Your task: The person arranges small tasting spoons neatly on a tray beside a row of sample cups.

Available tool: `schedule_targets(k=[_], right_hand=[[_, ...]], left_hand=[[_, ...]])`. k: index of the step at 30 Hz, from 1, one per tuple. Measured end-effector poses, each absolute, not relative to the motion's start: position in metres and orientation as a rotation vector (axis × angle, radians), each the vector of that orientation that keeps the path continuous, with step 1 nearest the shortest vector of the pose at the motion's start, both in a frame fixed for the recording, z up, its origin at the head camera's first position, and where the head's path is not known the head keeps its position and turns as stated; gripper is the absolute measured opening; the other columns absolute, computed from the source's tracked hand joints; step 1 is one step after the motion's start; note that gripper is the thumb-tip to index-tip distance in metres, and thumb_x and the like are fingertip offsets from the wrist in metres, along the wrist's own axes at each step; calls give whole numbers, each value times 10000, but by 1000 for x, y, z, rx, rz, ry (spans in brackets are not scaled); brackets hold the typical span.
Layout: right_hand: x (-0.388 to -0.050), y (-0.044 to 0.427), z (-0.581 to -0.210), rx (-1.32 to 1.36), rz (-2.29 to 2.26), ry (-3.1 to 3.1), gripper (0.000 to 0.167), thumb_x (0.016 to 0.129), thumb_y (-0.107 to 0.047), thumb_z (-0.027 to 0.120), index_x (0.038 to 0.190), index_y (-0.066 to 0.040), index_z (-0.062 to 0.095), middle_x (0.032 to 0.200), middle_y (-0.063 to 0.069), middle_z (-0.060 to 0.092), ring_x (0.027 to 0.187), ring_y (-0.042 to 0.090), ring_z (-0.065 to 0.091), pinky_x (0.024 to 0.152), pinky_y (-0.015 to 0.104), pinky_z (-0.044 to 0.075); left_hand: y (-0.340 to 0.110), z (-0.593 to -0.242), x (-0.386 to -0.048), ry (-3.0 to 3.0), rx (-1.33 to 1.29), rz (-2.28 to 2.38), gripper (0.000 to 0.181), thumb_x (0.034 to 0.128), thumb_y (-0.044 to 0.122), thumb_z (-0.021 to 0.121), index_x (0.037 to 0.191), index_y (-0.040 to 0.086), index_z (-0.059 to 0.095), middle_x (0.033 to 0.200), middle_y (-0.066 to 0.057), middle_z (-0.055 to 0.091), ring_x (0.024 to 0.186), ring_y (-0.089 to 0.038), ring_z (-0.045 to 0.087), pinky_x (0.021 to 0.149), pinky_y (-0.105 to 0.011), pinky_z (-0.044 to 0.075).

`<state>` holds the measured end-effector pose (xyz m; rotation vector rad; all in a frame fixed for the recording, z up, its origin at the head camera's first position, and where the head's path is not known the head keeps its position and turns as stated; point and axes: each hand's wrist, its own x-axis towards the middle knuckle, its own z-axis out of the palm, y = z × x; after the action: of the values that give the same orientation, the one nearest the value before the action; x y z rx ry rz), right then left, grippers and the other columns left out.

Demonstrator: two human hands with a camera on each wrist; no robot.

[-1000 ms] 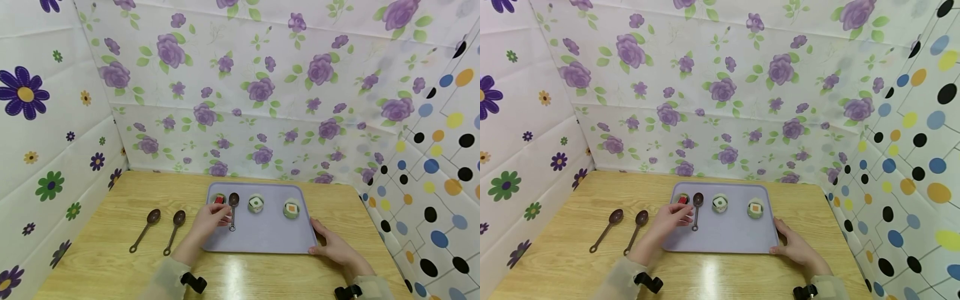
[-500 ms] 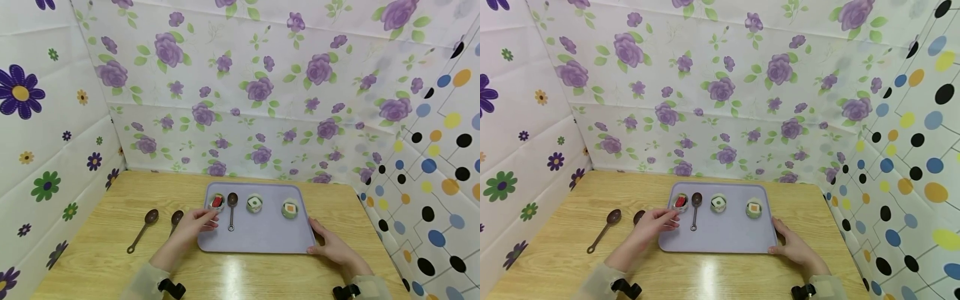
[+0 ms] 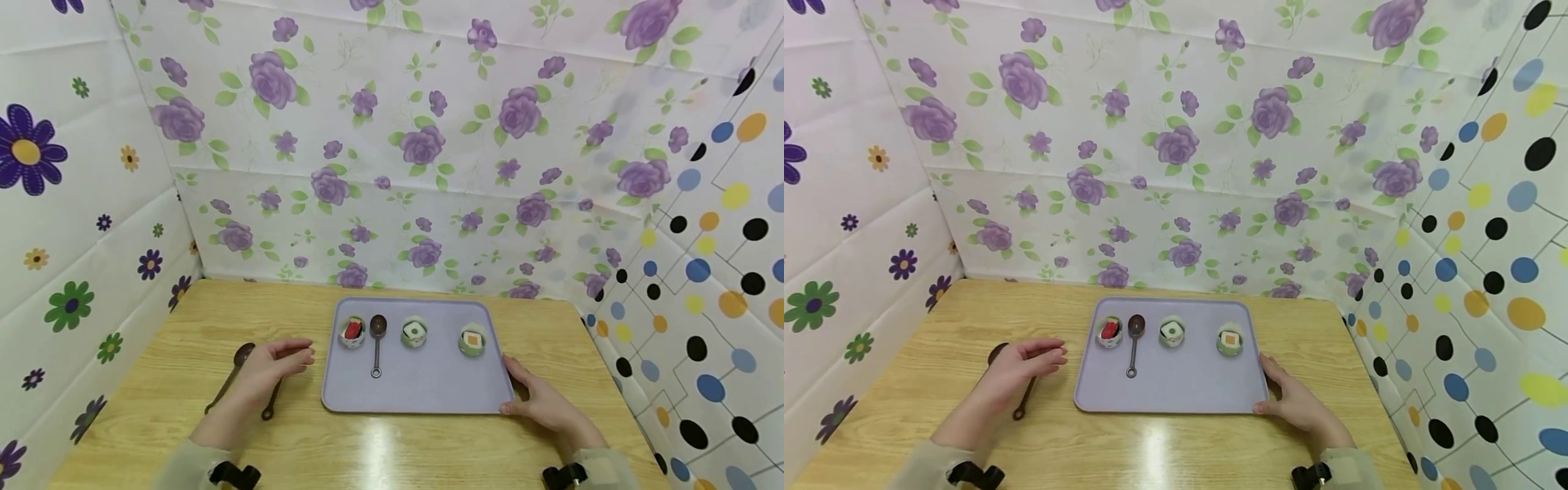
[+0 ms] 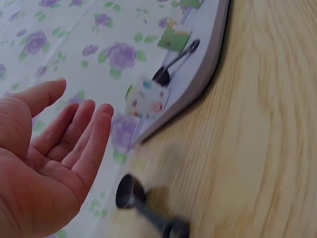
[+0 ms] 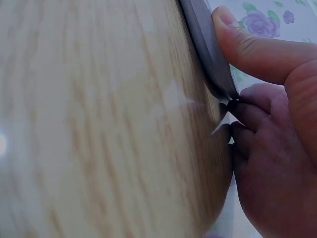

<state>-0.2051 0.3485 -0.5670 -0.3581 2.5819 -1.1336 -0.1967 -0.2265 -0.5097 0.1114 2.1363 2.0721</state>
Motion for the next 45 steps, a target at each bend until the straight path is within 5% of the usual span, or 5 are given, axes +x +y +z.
schedule_targets(k=[7, 16, 25, 32, 45], right_hand=[[-206, 348, -566, -352, -1150, 2564, 1159, 869, -397, 899, 1722, -96, 174, 1767, 194, 122, 1622, 414, 78, 1274, 537, 112], [-206, 348, -567, -352, -1126, 2581, 1157, 872, -409, 892, 1721, -91, 173, 1766, 204, 114, 1620, 420, 78, 1255, 635, 106], [-206, 348, -566, -352, -1157, 2561, 1156, 876, -400, 892, 1717, -71, 170, 1763, 215, 111, 1615, 438, 70, 1261, 641, 91], [-205, 345, -566, -347, -1165, 2563, 1151, 872, -395, 895, 1714, -67, 183, 1760, 216, 129, 1614, 437, 82, 1256, 643, 89], [-206, 345, -566, -346, -1209, 2539, 1142, 868, -334, 906, 1716, -72, 186, 1762, 225, 103, 1616, 445, 49, 1263, 629, 76]], left_hand=[[-273, -507, -188, 2193, 37, 2107, 519, 998, 92, 778, 1439, -110, 592, 1253, -125, 741, 1053, -116, 728, 940, -329, 619], [-329, -509, -179, 1849, 38, 2400, 390, 1040, -69, 641, 1206, 263, 759, 1191, 43, 765, 1090, -111, 746, 959, -250, 592], [-368, -524, -169, 1969, -148, 2283, 334, 1021, -43, 689, 1170, 245, 769, 1138, 92, 780, 1049, -59, 737, 946, -244, 596], [-384, -529, -166, 2145, -221, 1970, 609, 1020, 91, 749, 1508, -155, 480, 1252, 14, 763, 1062, -64, 733, 934, -232, 594], [-390, -532, -167, 2352, -206, 1610, 637, 996, 236, 800, 1484, -96, 561, 1360, -99, 724, 1063, 101, 620, 878, -73, 457]])
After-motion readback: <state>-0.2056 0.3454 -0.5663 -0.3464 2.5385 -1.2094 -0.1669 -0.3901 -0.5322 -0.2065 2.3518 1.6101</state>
